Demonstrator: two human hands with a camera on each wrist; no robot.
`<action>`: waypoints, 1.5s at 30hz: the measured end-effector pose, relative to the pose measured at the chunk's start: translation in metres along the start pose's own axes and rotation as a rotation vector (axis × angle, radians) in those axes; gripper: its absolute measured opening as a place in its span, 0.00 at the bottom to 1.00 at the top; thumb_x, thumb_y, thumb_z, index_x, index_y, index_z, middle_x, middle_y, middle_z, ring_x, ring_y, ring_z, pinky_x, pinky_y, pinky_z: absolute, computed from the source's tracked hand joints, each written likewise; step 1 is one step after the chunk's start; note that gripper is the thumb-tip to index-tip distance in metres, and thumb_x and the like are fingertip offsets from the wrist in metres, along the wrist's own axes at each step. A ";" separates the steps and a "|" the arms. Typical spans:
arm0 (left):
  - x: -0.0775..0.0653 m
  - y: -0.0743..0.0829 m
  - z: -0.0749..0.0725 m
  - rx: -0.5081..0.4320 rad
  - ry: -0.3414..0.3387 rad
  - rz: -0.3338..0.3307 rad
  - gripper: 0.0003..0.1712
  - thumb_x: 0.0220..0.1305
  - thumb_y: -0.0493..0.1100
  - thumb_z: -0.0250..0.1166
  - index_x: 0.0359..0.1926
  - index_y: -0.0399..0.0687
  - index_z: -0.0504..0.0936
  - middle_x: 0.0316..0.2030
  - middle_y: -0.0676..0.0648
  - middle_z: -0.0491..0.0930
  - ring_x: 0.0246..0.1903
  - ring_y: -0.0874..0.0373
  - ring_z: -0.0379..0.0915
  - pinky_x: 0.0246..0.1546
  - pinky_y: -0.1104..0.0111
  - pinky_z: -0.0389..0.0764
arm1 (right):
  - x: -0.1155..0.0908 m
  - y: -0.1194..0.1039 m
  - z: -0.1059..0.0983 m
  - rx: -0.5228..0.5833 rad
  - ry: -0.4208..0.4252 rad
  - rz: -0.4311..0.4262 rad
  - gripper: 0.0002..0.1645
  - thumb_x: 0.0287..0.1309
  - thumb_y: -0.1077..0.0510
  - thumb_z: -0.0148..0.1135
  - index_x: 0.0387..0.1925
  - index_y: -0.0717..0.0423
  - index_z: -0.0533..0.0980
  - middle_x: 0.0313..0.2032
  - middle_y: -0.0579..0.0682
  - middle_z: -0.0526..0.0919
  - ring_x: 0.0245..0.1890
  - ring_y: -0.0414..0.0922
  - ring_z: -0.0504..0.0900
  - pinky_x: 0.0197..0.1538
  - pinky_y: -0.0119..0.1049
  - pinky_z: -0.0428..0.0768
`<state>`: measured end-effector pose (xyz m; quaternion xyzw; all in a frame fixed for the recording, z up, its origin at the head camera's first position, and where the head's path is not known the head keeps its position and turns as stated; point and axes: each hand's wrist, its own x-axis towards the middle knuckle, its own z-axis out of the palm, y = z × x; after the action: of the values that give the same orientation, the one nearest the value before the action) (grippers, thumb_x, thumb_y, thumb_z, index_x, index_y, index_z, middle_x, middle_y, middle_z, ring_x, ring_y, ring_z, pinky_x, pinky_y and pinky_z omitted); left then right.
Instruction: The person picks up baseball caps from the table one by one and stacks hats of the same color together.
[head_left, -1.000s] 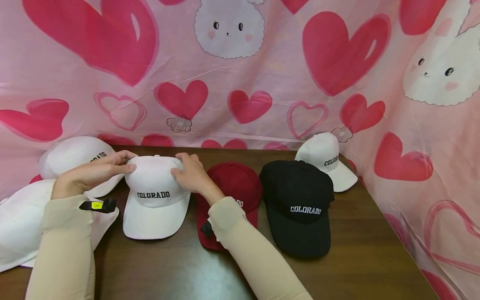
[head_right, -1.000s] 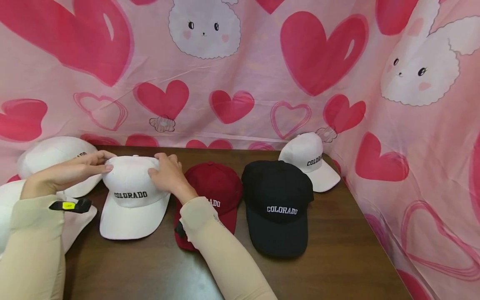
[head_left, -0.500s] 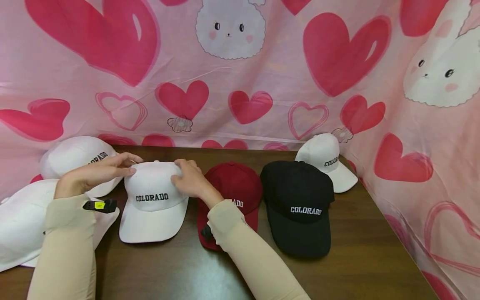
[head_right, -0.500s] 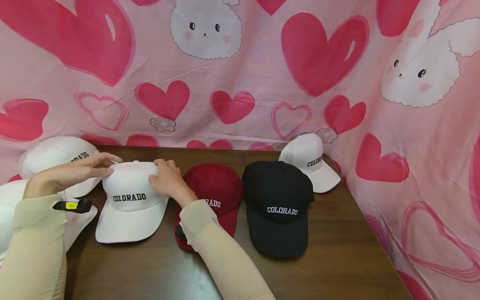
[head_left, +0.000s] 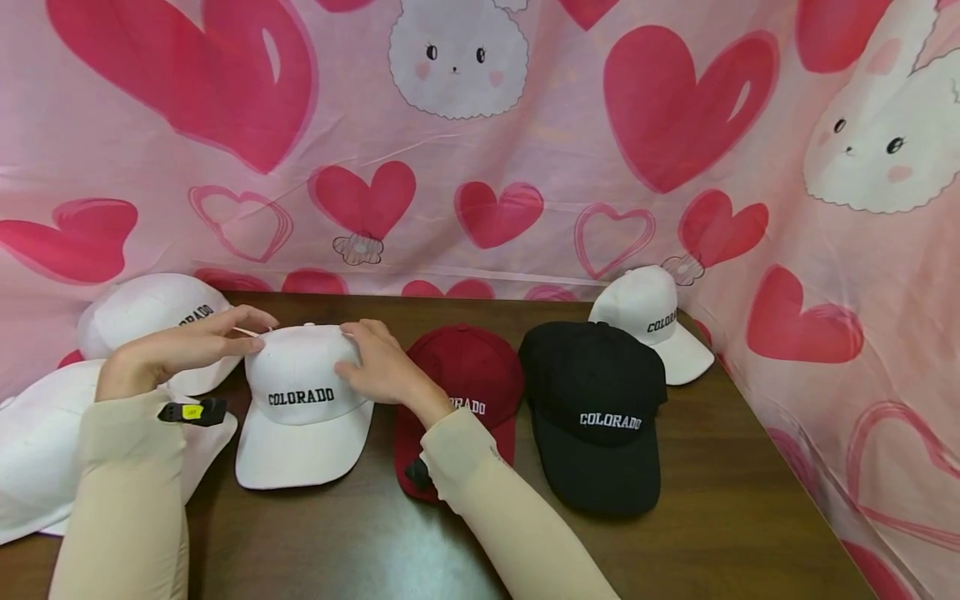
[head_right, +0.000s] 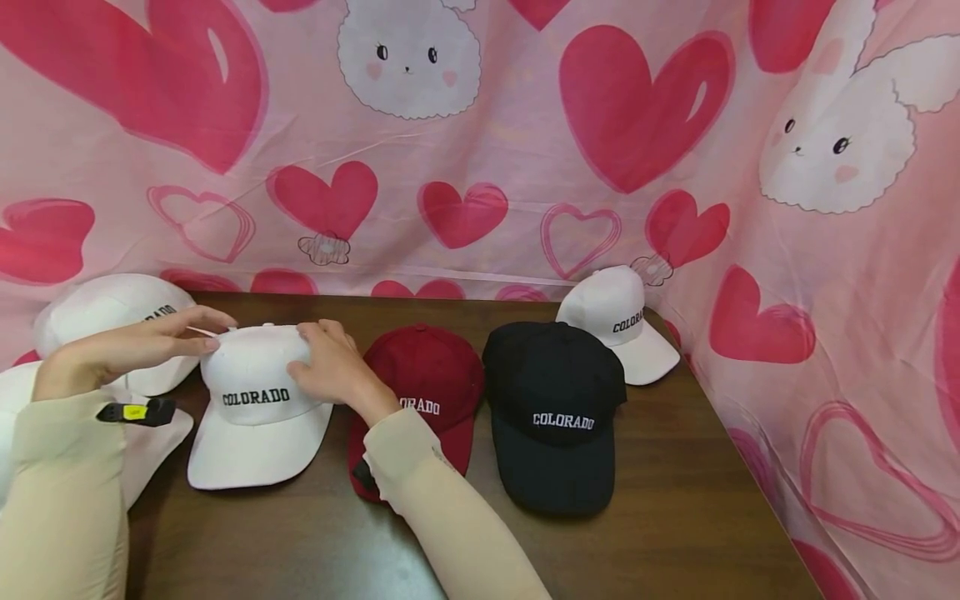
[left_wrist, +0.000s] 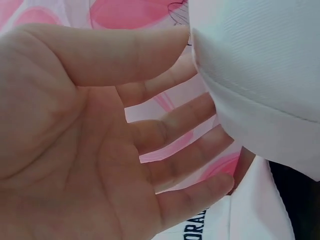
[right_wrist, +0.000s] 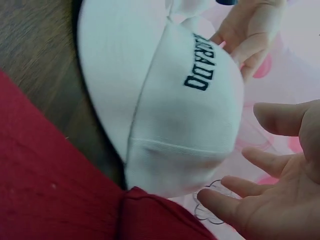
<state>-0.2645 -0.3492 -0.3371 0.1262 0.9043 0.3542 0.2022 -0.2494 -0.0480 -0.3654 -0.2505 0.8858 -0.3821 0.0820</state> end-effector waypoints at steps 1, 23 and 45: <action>-0.001 0.001 0.000 0.010 0.006 -0.001 0.32 0.80 0.47 0.58 0.76 0.43 0.60 0.71 0.31 0.63 0.68 0.30 0.59 0.61 0.29 0.70 | -0.002 -0.001 -0.001 -0.003 0.002 -0.015 0.35 0.74 0.54 0.61 0.78 0.52 0.66 0.78 0.53 0.62 0.77 0.49 0.63 0.75 0.42 0.69; -0.015 0.052 -0.003 0.137 0.334 0.183 0.31 0.79 0.49 0.62 0.76 0.45 0.67 0.68 0.40 0.74 0.65 0.42 0.70 0.49 0.88 0.65 | -0.055 -0.007 -0.057 0.044 0.208 -0.261 0.36 0.71 0.55 0.67 0.77 0.49 0.68 0.74 0.47 0.70 0.73 0.43 0.67 0.73 0.45 0.73; -0.058 0.020 0.005 0.220 0.663 0.181 0.26 0.75 0.44 0.67 0.68 0.40 0.75 0.58 0.37 0.77 0.44 0.87 0.64 0.43 0.95 0.59 | -0.065 -0.005 -0.081 -0.087 0.169 -0.354 0.39 0.70 0.54 0.69 0.78 0.47 0.66 0.75 0.48 0.67 0.74 0.43 0.67 0.74 0.43 0.73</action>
<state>-0.2097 -0.3534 -0.3104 0.1052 0.9386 0.2928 -0.1492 -0.2186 0.0333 -0.3089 -0.3728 0.8472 -0.3716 -0.0722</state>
